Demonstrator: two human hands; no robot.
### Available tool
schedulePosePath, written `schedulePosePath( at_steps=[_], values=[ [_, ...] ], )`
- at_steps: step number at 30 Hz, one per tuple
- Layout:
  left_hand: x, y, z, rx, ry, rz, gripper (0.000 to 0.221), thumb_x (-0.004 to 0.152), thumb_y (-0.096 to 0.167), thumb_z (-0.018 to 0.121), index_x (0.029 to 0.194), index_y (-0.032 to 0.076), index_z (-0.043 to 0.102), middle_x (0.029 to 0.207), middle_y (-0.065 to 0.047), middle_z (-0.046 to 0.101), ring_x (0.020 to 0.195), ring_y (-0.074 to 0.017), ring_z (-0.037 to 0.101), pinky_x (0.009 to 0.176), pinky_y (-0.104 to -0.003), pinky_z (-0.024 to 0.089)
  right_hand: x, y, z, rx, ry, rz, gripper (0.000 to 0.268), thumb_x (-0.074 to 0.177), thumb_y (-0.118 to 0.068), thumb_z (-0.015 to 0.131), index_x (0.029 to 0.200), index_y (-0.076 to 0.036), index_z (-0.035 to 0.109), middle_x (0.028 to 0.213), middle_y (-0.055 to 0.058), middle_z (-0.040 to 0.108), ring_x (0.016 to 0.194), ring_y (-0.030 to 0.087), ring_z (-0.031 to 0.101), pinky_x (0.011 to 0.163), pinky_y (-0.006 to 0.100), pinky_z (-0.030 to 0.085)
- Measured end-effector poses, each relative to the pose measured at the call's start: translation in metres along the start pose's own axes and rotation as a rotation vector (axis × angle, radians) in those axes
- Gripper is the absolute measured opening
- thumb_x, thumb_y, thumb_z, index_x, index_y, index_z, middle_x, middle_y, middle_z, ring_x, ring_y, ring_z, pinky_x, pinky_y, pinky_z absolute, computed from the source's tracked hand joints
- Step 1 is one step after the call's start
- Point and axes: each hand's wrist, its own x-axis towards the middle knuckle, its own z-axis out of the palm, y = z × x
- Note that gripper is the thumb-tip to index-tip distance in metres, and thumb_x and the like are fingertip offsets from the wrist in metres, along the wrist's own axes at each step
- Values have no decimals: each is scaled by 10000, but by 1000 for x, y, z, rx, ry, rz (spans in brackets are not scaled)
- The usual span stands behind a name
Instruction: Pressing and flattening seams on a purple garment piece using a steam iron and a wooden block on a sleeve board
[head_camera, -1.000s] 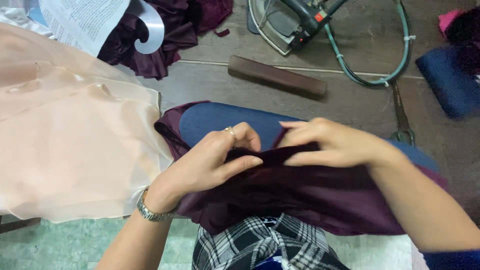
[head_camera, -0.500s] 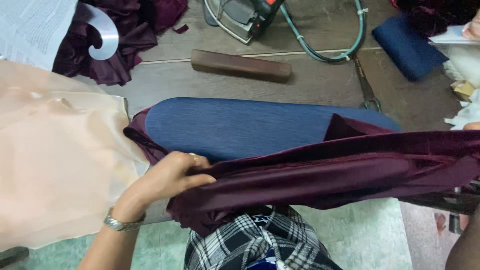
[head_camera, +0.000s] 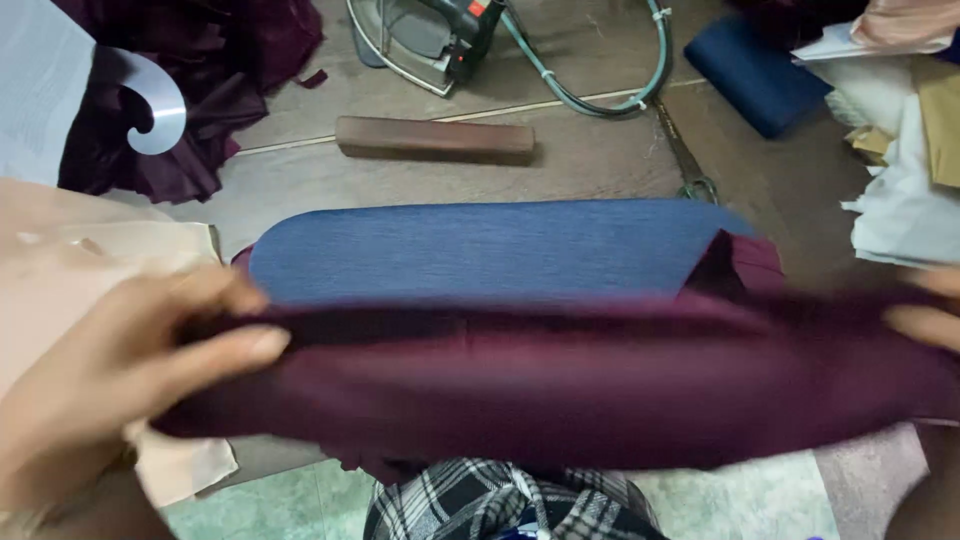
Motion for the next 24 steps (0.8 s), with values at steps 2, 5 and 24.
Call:
schedulePosePath(
  at_steps=[2, 5, 24],
  values=[
    [42, -9, 12, 279, -149, -229, 268, 869, 355, 680, 724, 131, 658, 625, 35, 539, 610, -92, 470, 557, -292, 348, 32, -100, 55, 119, -5, 0, 155, 819, -157, 725, 773, -17, 770, 672, 27, 644, 607, 104, 531, 528, 239, 366],
    [80, -72, 41, 307, -83, -180, 219, 842, 310, 709, 841, 93, 677, 714, 4, 647, 653, -117, 518, 634, -288, 381, 73, -152, 97, -88, -47, 238, 387, 797, -262, 704, 1101, -25, 739, 1155, 30, 725, 980, 102, 597, 869, 266, 431],
    [49, -22, 34, -8, -108, -173, 154, 868, 202, 718, 780, 95, 651, 609, 48, 519, 557, -51, 415, 475, -241, 307, 4, 16, 63, -35, 122, -22, 229, 854, -163, 658, 1026, -55, 764, 871, 47, 774, 781, 116, 638, 751, 260, 472]
  ],
)
